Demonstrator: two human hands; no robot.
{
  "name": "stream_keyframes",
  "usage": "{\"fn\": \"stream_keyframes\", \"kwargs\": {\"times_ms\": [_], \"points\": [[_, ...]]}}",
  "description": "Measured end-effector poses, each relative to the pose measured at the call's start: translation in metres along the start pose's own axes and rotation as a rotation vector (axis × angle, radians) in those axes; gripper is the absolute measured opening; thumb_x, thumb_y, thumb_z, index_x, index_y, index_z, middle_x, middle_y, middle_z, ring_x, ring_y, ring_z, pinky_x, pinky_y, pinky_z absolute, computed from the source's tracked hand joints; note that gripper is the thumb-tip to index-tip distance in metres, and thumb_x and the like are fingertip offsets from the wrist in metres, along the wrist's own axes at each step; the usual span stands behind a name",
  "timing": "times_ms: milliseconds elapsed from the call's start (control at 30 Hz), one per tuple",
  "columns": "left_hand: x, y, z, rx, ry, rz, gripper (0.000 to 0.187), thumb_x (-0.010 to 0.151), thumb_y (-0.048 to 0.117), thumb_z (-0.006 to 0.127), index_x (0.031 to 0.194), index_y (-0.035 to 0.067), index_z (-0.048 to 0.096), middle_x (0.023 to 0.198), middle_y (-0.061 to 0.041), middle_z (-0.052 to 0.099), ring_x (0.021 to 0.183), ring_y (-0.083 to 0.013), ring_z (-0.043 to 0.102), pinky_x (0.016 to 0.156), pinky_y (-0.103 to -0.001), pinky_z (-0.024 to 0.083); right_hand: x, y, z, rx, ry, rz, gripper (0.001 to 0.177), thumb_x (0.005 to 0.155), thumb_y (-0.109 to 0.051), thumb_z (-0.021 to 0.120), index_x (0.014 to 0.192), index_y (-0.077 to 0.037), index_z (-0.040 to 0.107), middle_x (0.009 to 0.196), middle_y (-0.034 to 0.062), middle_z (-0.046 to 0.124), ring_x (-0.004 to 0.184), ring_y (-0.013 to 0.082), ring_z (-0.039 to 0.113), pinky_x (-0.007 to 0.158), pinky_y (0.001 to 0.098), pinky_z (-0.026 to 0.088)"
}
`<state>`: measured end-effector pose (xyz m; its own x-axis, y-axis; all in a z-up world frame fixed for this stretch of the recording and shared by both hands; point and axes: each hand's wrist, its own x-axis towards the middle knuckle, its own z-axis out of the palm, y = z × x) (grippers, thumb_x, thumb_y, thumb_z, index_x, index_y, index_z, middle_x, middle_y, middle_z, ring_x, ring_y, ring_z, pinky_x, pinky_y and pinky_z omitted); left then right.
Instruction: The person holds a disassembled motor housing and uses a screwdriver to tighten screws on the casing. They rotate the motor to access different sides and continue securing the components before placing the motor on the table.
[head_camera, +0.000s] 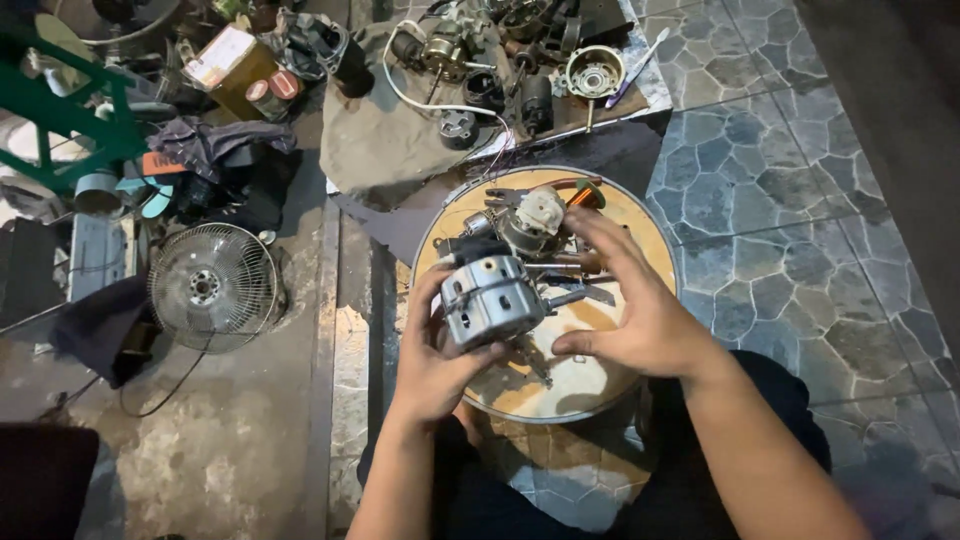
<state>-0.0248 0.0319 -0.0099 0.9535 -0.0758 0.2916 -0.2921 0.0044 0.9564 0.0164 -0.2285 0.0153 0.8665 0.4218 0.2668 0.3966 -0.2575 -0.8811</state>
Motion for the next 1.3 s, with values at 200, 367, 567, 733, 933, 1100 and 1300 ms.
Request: {"fn": "stream_keyframes", "kwargs": {"times_ms": [200, 367, 567, 733, 933, 1100, 1300], "points": [[-0.007, -0.023, 0.004, 0.007, -0.042, 0.064, 0.078, 0.064, 0.004, 0.096, 0.13, 0.008, 0.053, 0.155, -0.022, 0.038, 0.141, -0.044, 0.043, 0.107, -0.053, 0.048, -0.001, 0.013, 0.021, 0.144, -0.082, -0.136, 0.104, 0.066, -0.002, 0.09, 0.155, -0.005, 0.037, 0.153, 0.027, 0.044, 0.142, 0.0518, 0.039, 0.111, 0.0664, 0.038], [-0.013, -0.041, 0.002, -0.039, -0.058, -0.007, 0.085, 0.067, 0.002, 0.095, 0.139, 0.009, 0.051, 0.149, -0.019, 0.046, 0.137, -0.0362, 0.047, 0.107, -0.05, 0.049, -0.006, 0.011, 0.023, 0.114, -0.041, -0.172, 0.095, 0.068, -0.005, 0.089, 0.15, -0.012, 0.044, 0.152, 0.0257, 0.042, 0.14, 0.054, 0.042, 0.111, 0.0678, 0.038], [-0.015, -0.003, 0.037, -0.165, -0.022, -0.14, 0.124, 0.061, 0.002, 0.093, 0.161, 0.008, 0.022, 0.157, -0.035, 0.034, 0.139, -0.0563, 0.04, 0.108, -0.063, 0.047, -0.018, 0.035, 0.031, 0.02, 0.151, -0.154, 0.079, 0.068, -0.009, 0.092, 0.139, -0.021, 0.058, 0.147, 0.0246, 0.039, 0.135, 0.0534, 0.048, 0.11, 0.0623, 0.044], [-0.025, -0.022, 0.043, -0.144, 0.11, -0.224, 0.121, 0.063, 0.024, 0.097, 0.159, 0.001, 0.028, 0.153, -0.036, 0.039, 0.138, -0.0537, 0.044, 0.107, -0.058, 0.05, -0.026, 0.03, 0.033, -0.042, 0.197, -0.244, 0.072, 0.075, -0.027, 0.091, 0.138, -0.019, 0.056, 0.148, 0.0207, 0.033, 0.14, 0.0492, 0.044, 0.114, 0.0564, 0.043], [-0.042, -0.052, 0.027, -0.297, 0.214, -0.187, 0.105, 0.067, 0.011, 0.094, 0.155, 0.0, 0.038, 0.146, -0.027, 0.051, 0.133, -0.0365, 0.054, 0.107, -0.04, 0.054, -0.027, 0.027, 0.004, 0.429, 0.051, -0.137, 0.107, 0.072, -0.005, 0.088, 0.158, -0.011, 0.025, 0.152, 0.0209, 0.043, 0.132, 0.0342, 0.055, 0.102, 0.0435, 0.05], [-0.04, -0.012, 0.049, -0.324, 0.102, -0.115, 0.112, 0.054, 0.003, 0.1, 0.152, 0.006, 0.046, 0.141, -0.029, 0.055, 0.13, -0.0368, 0.057, 0.105, -0.041, 0.056, -0.028, -0.006, 0.002, 0.333, -0.181, 0.056, 0.107, 0.069, -0.01, 0.092, 0.157, -0.007, 0.032, 0.157, 0.0263, 0.039, 0.138, 0.0462, 0.047, 0.107, 0.0597, 0.046], [-0.045, -0.015, 0.059, -0.334, 0.198, -0.139, 0.129, 0.053, 0.008, 0.1, 0.16, 0.009, 0.029, 0.142, -0.026, 0.054, 0.131, -0.0387, 0.056, 0.106, -0.046, 0.055, -0.038, 0.059, 0.026, 0.537, -0.031, 0.075, 0.094, 0.069, 0.003, 0.089, 0.149, -0.008, 0.042, 0.139, 0.0135, 0.057, 0.124, 0.0275, 0.06, 0.097, 0.0455, 0.057]]}}
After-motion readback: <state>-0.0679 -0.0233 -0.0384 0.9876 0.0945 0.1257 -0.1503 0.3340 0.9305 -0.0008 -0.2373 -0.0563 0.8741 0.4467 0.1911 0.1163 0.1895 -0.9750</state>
